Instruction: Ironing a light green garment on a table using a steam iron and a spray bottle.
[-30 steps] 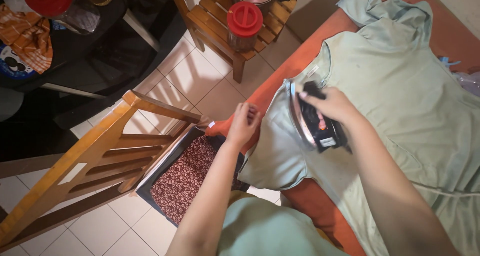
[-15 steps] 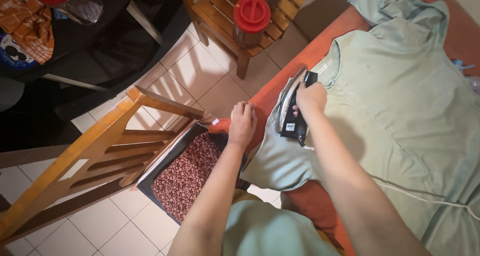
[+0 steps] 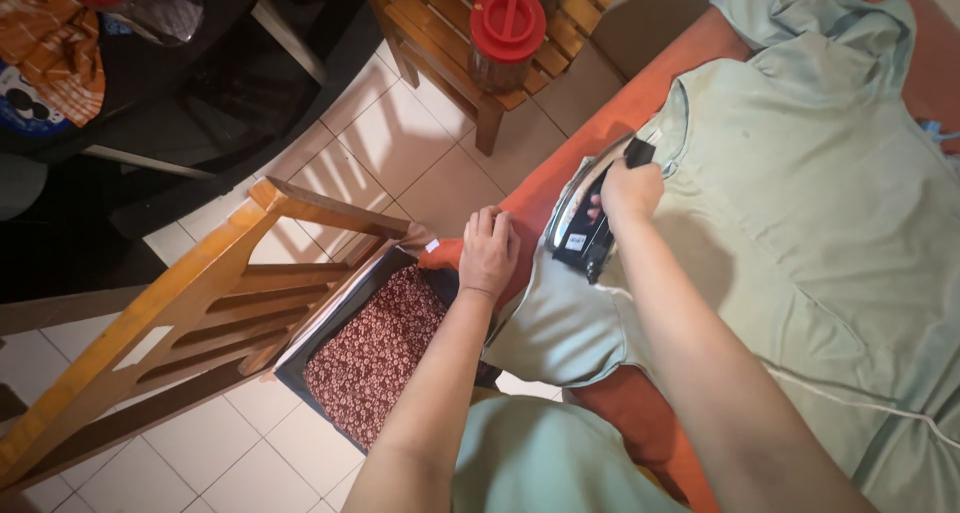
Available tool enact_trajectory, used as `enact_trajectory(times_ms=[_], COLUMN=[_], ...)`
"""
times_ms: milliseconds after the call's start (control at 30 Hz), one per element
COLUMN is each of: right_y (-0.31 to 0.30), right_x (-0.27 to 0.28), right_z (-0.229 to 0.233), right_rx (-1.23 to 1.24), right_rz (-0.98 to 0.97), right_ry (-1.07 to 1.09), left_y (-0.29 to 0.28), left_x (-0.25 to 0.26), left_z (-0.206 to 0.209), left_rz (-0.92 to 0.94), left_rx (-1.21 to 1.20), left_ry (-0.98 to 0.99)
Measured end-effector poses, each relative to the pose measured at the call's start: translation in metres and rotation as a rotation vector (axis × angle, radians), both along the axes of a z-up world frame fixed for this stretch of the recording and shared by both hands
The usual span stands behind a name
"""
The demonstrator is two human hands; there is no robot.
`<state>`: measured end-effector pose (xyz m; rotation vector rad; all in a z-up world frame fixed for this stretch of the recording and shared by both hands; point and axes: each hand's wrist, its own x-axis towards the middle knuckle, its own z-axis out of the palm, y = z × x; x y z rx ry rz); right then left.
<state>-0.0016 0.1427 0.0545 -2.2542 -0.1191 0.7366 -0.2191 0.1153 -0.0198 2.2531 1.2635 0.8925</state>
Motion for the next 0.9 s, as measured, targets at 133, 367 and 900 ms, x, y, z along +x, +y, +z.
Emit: enact_trajectory(times_ms=[133, 367, 900], right_y=[-0.002, 0.001, -0.002], right_x=[0.004, 0.002, 0.001], right_z=[-0.007, -0.002, 0.000], right_rx=[0.062, 0.056, 0.106], right_rz=[-0.053, -0.060, -0.076], right_ry=[0.006, 0.013, 0.049], left_y=[-0.002, -0.001, 0.001], left_x=[0.000, 0.000, -0.001], left_z=[0.000, -0.003, 0.010], left_rz=[-0.003, 0.000, -0.157], left_rx=[-0.019, 0.031, 0.098], left_ry=[0.019, 0.011, 0.201])
